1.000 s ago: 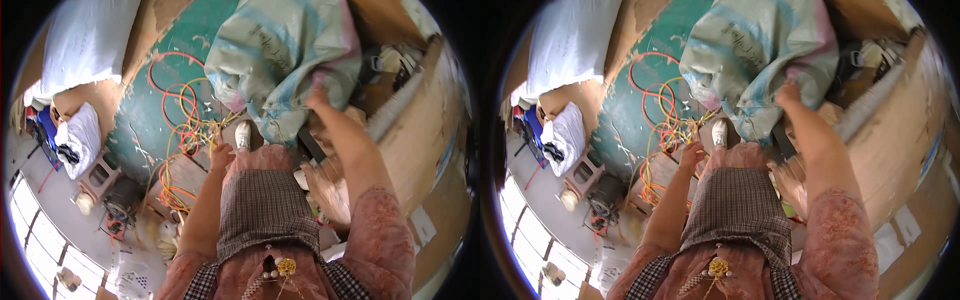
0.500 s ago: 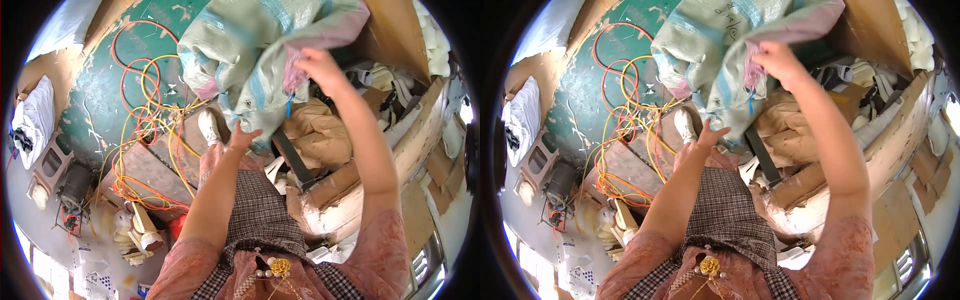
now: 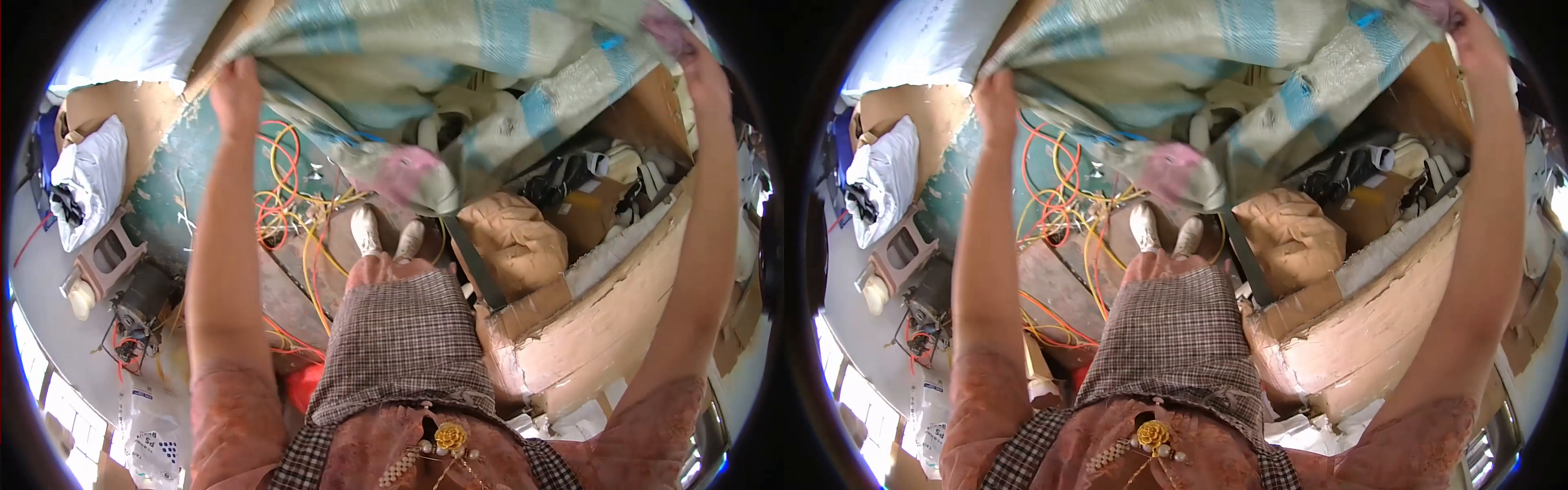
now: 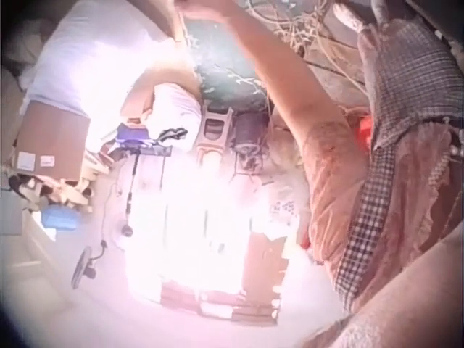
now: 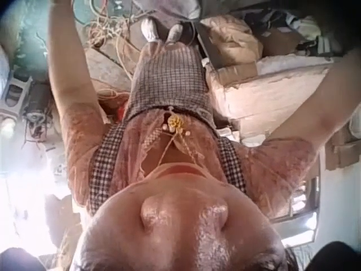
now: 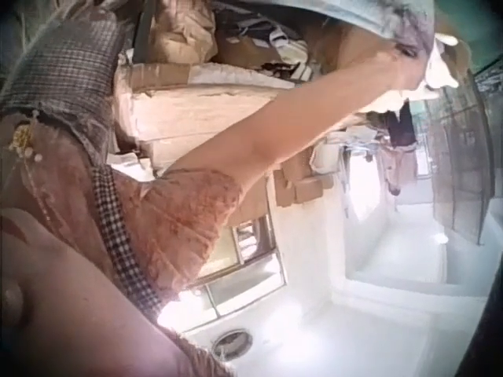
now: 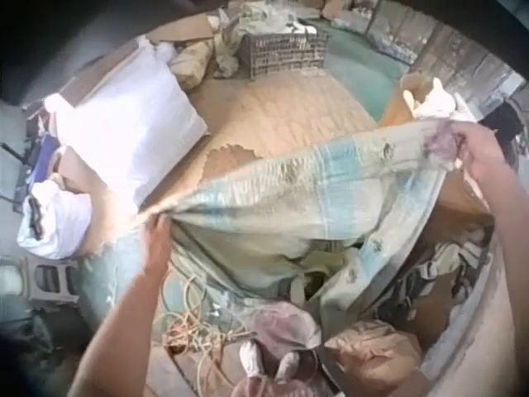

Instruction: Unpacking foam bicycle saddle components from a bag, arranging them on a workbench, and applying a spray coating.

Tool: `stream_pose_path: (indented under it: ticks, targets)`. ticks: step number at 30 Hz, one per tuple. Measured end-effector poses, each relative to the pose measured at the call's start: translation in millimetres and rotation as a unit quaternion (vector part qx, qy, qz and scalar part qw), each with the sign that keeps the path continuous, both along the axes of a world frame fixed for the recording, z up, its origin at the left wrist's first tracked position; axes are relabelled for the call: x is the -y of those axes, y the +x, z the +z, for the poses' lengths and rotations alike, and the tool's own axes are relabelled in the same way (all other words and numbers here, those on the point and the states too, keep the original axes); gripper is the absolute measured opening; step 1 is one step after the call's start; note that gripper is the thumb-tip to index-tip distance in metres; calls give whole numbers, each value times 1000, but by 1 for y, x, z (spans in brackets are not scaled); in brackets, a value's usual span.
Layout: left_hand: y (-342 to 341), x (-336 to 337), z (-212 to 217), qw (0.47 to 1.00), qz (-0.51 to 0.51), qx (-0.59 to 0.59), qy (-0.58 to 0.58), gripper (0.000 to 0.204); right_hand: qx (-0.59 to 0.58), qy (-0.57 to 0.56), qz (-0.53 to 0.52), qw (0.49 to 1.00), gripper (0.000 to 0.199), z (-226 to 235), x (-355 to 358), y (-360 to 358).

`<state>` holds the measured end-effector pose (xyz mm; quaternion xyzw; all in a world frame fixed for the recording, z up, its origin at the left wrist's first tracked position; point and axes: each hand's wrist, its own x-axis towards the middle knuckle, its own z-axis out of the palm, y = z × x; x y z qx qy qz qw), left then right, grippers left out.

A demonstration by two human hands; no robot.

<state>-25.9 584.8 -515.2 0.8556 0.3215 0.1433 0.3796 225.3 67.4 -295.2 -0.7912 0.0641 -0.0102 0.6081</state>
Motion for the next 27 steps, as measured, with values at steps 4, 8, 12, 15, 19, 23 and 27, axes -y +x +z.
stream_pose_path:
  ticks: [4, 8, 12, 15, 19, 23, 27]
  targets:
    - [48, -93, 67, 961, -165, 23, 221, 31, 145, -379, 89, 910, 35, -74, -167, -103]
    - [93, -76, 10, 948, -27, -45, -313, 38, 130, -298, 440, 837, 35, -252, -196, -173]
    - [79, -23, -37, 974, -19, -89, -208, 42, -290, -440, 474, 705, 48, -378, -142, -207]
    - [43, -2, -60, 993, -30, -110, -3, 45, -368, -380, 675, 513, 46, -397, -131, -261]
    - [32, 126, -62, 993, -91, -80, 1, 46, -246, -335, 599, 684, 16, -425, -92, -256]
    - [34, 226, -86, 901, -410, -141, 32, 70, -17, -364, 315, 876, 21, -462, -85, -181]
    - [25, 226, -173, 836, -507, -116, 178, 60, -104, -529, 379, 752, 72, -466, -95, -161]
